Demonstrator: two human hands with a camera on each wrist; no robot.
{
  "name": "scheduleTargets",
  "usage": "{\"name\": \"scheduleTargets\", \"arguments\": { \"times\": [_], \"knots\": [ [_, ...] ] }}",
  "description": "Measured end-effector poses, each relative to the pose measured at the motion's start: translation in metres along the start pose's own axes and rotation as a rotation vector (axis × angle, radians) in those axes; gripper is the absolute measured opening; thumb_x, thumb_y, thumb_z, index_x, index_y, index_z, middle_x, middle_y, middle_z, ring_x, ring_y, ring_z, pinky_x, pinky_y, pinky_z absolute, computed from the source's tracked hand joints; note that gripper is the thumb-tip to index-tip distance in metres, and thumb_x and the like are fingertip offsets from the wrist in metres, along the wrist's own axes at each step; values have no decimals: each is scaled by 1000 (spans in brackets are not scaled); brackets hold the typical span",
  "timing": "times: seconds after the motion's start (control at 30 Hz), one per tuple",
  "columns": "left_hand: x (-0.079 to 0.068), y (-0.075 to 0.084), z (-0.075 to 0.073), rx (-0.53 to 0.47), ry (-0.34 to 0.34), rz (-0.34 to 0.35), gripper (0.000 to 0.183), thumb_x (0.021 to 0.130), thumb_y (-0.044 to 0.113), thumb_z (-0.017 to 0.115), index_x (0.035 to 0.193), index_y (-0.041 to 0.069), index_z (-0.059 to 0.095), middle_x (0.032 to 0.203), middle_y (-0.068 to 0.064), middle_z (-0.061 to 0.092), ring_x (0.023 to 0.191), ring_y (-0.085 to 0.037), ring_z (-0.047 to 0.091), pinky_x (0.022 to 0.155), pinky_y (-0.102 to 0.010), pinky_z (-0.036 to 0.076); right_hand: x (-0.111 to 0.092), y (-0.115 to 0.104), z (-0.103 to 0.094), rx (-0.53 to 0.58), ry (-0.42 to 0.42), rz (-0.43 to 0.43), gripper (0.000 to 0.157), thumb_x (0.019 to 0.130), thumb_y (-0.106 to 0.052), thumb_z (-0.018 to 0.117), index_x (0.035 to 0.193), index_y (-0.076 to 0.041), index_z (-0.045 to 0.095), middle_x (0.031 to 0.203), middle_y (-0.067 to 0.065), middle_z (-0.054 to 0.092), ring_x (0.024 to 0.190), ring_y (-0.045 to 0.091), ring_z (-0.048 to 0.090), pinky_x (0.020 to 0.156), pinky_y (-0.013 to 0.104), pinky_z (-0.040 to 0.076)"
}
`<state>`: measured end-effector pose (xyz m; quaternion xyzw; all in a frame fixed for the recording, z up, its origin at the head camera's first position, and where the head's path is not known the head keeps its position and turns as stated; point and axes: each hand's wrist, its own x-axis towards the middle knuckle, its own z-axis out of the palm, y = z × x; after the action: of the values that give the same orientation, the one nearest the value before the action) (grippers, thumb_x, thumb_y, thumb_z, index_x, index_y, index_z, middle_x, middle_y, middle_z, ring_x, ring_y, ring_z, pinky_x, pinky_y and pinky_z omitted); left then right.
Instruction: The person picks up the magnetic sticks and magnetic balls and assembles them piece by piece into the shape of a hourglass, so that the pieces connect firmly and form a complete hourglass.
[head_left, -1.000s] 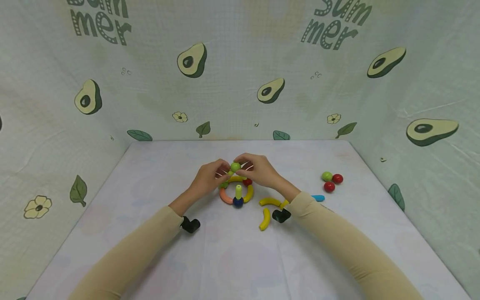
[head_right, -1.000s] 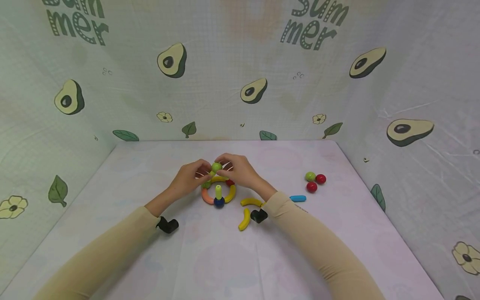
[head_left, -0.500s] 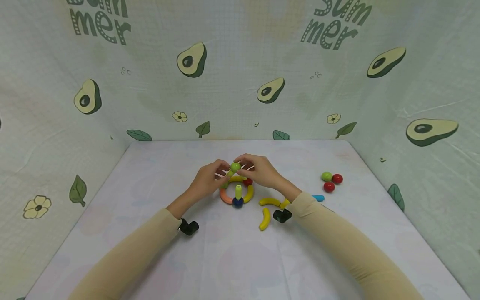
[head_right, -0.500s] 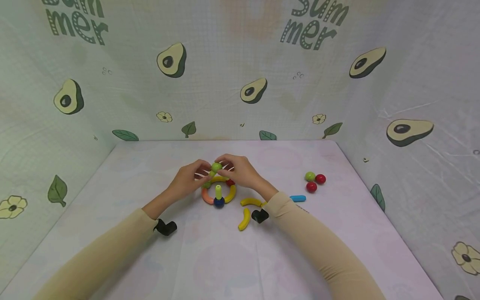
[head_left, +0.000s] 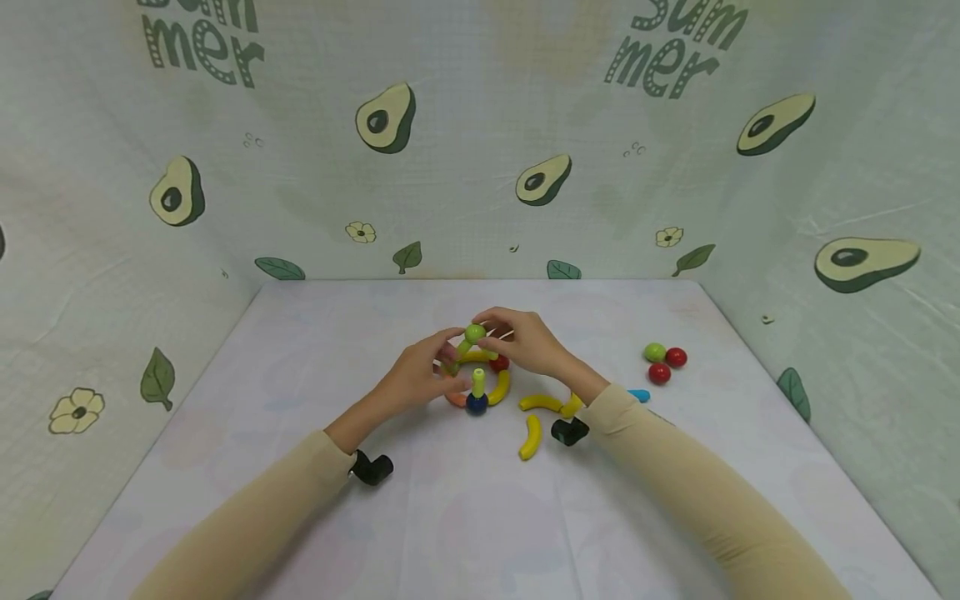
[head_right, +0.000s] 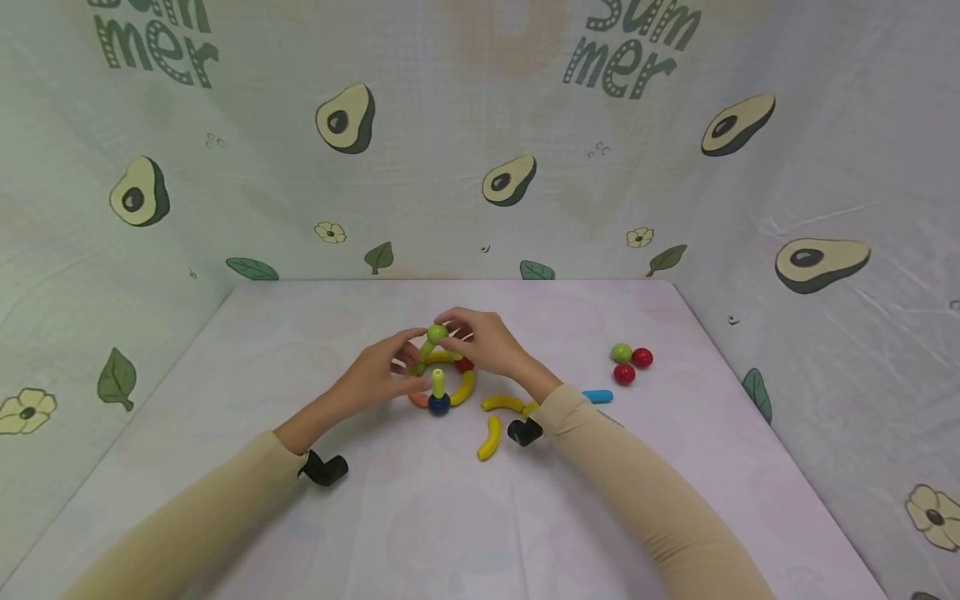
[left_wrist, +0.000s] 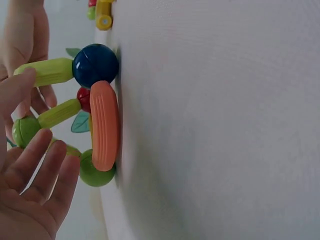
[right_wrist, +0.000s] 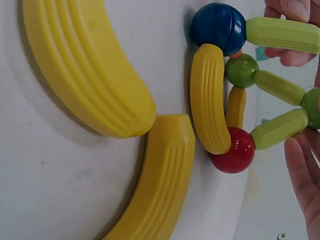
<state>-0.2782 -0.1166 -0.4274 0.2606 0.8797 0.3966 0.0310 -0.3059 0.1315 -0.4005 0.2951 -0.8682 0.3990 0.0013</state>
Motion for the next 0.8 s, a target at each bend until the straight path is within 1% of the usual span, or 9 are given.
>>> {"name": "scheduleTargets", "arguments": {
  "times": [0.2,0.3,0.4,0.53,0.8],
  "knots": [
    [-3,6,6,-39,-46,-38,98,89,31,89,166,18,30,115,0,75,99,-20,74,91,-39,62,-1,1,-1,5,10,0,33,102,-18,74,135,-15,68,124,6,75,110,25,74,91,39,63],
    [-4,7,8,-59,-46,-47,100,89,29,89,167,19,26,110,3,77,95,-16,75,91,-39,63,-2,2,-1,6,14,-3,33,102,-18,74,135,-15,68,124,6,75,109,25,74,92,39,63],
    [-3,6,11,-69,-43,-40,101,90,29,88,167,19,24,104,6,78,94,-12,75,91,-38,62,-2,3,-1,9,16,-9,33,102,-18,74,135,-15,69,124,6,75,109,25,74,92,39,62],
    [-2,5,13,-67,-41,-37,99,92,29,87,167,19,23,100,9,78,91,-9,74,91,-36,62,-3,3,-1,16,14,-15,33,103,-18,73,135,-14,69,126,5,74,110,24,74,93,39,62],
    [0,5,13,-87,-35,-68,92,93,26,85,164,20,27,99,9,79,85,-8,73,88,-38,61,-4,4,-2,6,6,-21,32,104,-18,71,135,-15,69,128,2,73,110,20,73,95,35,61]
  ]
}}
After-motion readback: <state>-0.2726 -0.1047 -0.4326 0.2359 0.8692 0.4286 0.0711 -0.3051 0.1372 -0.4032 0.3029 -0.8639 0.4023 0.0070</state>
